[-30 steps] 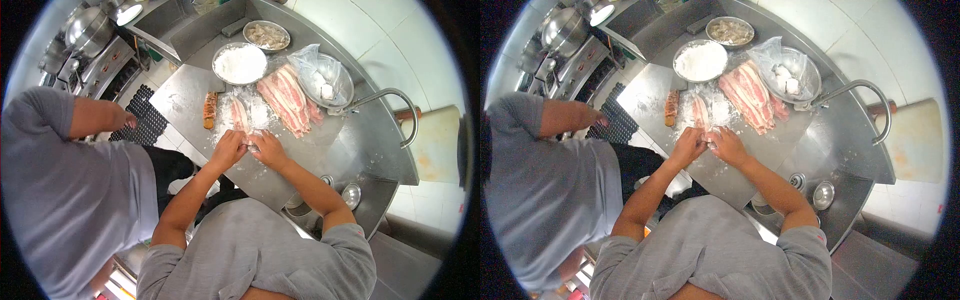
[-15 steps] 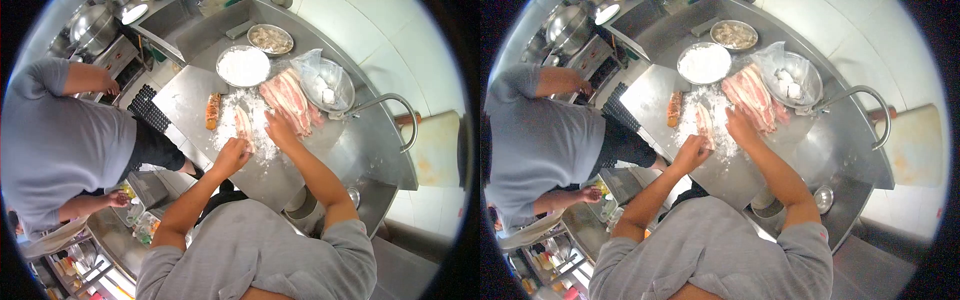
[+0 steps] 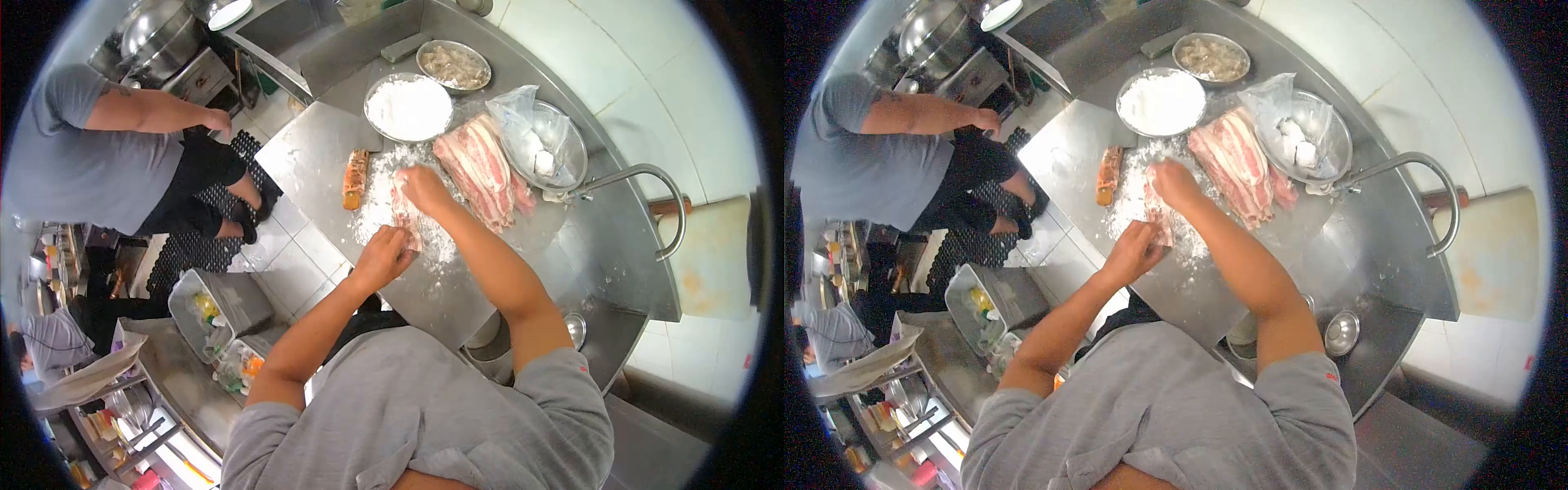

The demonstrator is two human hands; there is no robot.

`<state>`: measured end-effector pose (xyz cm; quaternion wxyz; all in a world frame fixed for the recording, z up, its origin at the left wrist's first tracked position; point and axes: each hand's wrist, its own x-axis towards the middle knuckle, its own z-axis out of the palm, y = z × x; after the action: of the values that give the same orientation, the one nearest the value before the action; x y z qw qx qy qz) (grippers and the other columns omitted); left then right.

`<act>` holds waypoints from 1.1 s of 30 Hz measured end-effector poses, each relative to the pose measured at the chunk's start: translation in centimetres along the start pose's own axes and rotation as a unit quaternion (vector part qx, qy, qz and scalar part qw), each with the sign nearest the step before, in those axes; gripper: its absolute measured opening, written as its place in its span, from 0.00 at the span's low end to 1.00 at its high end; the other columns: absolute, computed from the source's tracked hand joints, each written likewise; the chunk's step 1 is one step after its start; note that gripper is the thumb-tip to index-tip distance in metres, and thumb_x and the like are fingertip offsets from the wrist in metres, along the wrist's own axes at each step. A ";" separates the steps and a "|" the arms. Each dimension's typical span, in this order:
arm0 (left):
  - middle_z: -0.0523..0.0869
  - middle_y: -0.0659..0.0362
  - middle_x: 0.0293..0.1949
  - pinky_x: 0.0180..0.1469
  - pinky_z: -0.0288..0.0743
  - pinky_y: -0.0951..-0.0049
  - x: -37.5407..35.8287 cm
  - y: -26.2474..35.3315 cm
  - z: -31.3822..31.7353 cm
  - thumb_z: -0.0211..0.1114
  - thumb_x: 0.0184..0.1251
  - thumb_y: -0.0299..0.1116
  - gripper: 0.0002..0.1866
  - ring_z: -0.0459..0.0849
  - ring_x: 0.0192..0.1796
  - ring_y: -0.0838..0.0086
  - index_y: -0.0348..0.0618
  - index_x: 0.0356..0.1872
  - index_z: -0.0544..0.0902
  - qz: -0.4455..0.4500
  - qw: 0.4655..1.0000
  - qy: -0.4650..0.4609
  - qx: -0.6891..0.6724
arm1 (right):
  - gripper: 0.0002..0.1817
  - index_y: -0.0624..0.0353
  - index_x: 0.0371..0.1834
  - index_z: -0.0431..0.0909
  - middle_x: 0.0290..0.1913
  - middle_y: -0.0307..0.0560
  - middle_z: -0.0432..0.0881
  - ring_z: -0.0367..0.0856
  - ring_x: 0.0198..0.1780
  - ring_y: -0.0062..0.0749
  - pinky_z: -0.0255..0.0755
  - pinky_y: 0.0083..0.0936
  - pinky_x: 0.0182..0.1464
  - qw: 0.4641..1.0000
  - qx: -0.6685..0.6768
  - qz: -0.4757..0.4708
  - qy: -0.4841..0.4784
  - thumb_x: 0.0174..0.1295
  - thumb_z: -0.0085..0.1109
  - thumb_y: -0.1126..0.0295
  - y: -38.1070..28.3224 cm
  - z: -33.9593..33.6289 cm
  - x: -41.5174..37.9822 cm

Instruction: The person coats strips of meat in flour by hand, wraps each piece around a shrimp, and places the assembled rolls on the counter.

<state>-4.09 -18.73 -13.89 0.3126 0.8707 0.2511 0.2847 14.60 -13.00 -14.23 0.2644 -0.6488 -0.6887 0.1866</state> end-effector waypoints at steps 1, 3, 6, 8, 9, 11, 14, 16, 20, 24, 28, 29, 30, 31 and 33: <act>0.79 0.49 0.39 0.45 0.74 0.61 0.0 -0.1 0.0 0.67 0.48 0.21 0.21 0.77 0.44 0.53 0.38 0.45 0.73 0.001 1.000 -0.003 0.008 | 0.11 0.59 0.38 0.82 0.36 0.63 0.80 0.78 0.43 0.57 0.72 0.44 0.48 1.000 -0.017 -0.002 0.026 0.51 0.54 0.74 0.2 0.0 0.6; 0.79 0.49 0.39 0.45 0.74 0.60 0.0 -0.1 0.0 0.67 0.48 0.22 0.21 0.77 0.44 0.53 0.38 0.45 0.73 0.006 1.000 -0.003 0.006 | 0.12 0.59 0.40 0.82 0.37 0.63 0.79 0.78 0.44 0.56 0.72 0.43 0.49 1.000 -0.003 -0.007 0.005 0.52 0.54 0.74 0.3 -0.1 1.2; 0.79 0.48 0.40 0.46 0.73 0.60 0.1 -0.1 -0.1 0.68 0.48 0.22 0.21 0.77 0.44 0.53 0.38 0.45 0.73 0.000 1.000 -0.007 0.000 | 0.14 0.59 0.43 0.81 0.41 0.63 0.79 0.77 0.46 0.56 0.71 0.42 0.51 1.000 0.021 0.002 -0.011 0.53 0.55 0.75 0.0 -0.7 1.3; 0.79 0.49 0.40 0.46 0.73 0.60 0.1 -0.1 -0.2 0.68 0.48 0.22 0.21 0.77 0.44 0.53 0.38 0.45 0.73 -0.001 1.000 -0.004 0.000 | 0.16 0.56 0.46 0.81 0.46 0.63 0.79 0.77 0.48 0.57 0.70 0.40 0.53 0.999 0.044 0.031 -0.002 0.53 0.56 0.76 -1.2 -1.8 0.5; 0.79 0.49 0.40 0.46 0.73 0.60 0.2 -0.2 -0.2 0.68 0.48 0.22 0.21 0.77 0.44 0.53 0.38 0.45 0.73 0.004 1.000 0.002 0.002 | 0.17 0.55 0.47 0.81 0.48 0.63 0.78 0.76 0.50 0.56 0.70 0.40 0.54 1.000 0.022 0.011 -0.009 0.53 0.57 0.76 -0.8 -1.4 0.1; 0.79 0.49 0.40 0.46 0.74 0.60 0.0 0.0 -0.1 0.68 0.48 0.23 0.20 0.77 0.44 0.53 0.39 0.45 0.73 0.000 1.000 -0.003 0.001 | 0.18 0.53 0.50 0.80 0.51 0.64 0.77 0.76 0.52 0.56 0.70 0.39 0.55 0.999 -0.020 -0.024 -0.024 0.54 0.57 0.76 0.3 -0.3 -1.1; 0.79 0.50 0.39 0.45 0.74 0.60 0.2 -0.2 -0.1 0.68 0.49 0.24 0.20 0.77 0.44 0.54 0.40 0.45 0.74 -0.012 1.000 -0.012 -0.003 | 0.19 0.53 0.50 0.80 0.52 0.64 0.76 0.75 0.54 0.54 0.70 0.39 0.56 0.999 -0.014 -0.017 0.038 0.53 0.57 0.76 -0.8 -1.6 -1.9; 0.79 0.50 0.39 0.44 0.74 0.60 0.2 -0.2 0.0 0.68 0.50 0.24 0.19 0.77 0.43 0.54 0.40 0.45 0.75 -0.007 1.000 -0.006 -0.007 | 0.19 0.53 0.51 0.80 0.52 0.62 0.77 0.74 0.55 0.54 0.69 0.39 0.58 0.994 -0.092 -0.062 -0.026 0.54 0.57 0.77 -0.6 -1.5 -2.9; 0.79 0.50 0.39 0.43 0.75 0.61 0.3 0.1 0.0 0.68 0.51 0.25 0.17 0.78 0.43 0.54 0.40 0.44 0.75 -0.022 1.000 -0.004 -0.013 | 0.20 0.52 0.52 0.79 0.52 0.58 0.78 0.74 0.56 0.54 0.68 0.40 0.59 0.999 -0.017 -0.026 0.014 0.53 0.58 0.76 0.5 -2.3 -6.0; 0.79 0.50 0.40 0.41 0.75 0.62 0.3 0.0 0.1 0.68 0.51 0.25 0.17 0.78 0.42 0.56 0.40 0.43 0.75 -0.037 0.999 0.009 -0.020 | 0.23 0.51 0.54 0.75 0.55 0.60 0.75 0.72 0.58 0.57 0.65 0.45 0.62 0.997 0.069 -0.018 -0.002 0.51 0.62 0.70 -0.9 -3.9 -9.9; 0.77 0.51 0.42 0.41 0.76 0.65 0.7 0.4 0.0 0.69 0.51 0.26 0.17 0.80 0.41 0.58 0.38 0.44 0.76 -0.061 0.996 0.028 -0.056 | 0.29 0.47 0.58 0.71 0.56 0.57 0.74 0.71 0.58 0.59 0.67 0.46 0.61 0.996 0.019 -0.083 -0.018 0.49 0.66 0.68 -1.5 -2.1 -13.8; 0.77 0.50 0.42 0.42 0.76 0.65 0.8 0.5 -0.1 0.68 0.51 0.25 0.18 0.80 0.41 0.58 0.37 0.44 0.76 -0.078 0.995 0.018 -0.060 | 0.30 0.46 0.58 0.71 0.55 0.56 0.74 0.71 0.58 0.59 0.68 0.46 0.60 0.996 -0.003 -0.087 -0.026 0.48 0.67 0.67 -1.6 -1.8 -14.0; 0.76 0.50 0.42 0.43 0.76 0.66 0.9 0.6 -0.3 0.68 0.50 0.25 0.18 0.80 0.42 0.58 0.35 0.45 0.76 -0.096 0.993 0.009 -0.063 | 0.30 0.46 0.58 0.71 0.55 0.56 0.74 0.72 0.57 0.59 0.69 0.46 0.59 0.995 -0.007 -0.098 -0.013 0.47 0.67 0.68 -1.5 -1.5 -14.0; 0.76 0.50 0.43 0.44 0.76 0.66 1.0 0.6 -0.3 0.67 0.50 0.24 0.19 0.80 0.43 0.57 0.34 0.45 0.76 -0.115 0.991 0.000 -0.066 | 0.31 0.45 0.58 0.71 0.55 0.56 0.74 0.73 0.56 0.60 0.70 0.45 0.58 0.994 -0.010 -0.109 0.000 0.47 0.67 0.68 -1.3 -1.1 -14.0; 0.76 0.50 0.42 0.43 0.76 0.67 1.0 0.5 -0.2 0.67 0.51 0.24 0.19 0.81 0.41 0.59 0.35 0.46 0.77 -0.119 0.990 0.013 -0.071 | 0.31 0.44 0.57 0.71 0.55 0.55 0.74 0.74 0.55 0.60 0.71 0.45 0.57 0.992 -0.021 -0.124 0.018 0.46 0.68 0.69 -1.0 -0.6 -13.9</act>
<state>-3.37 -18.43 -13.07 0.4022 0.8063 0.3358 0.2745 14.40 -26.90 -14.86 0.2844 -0.5670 -0.7627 0.1259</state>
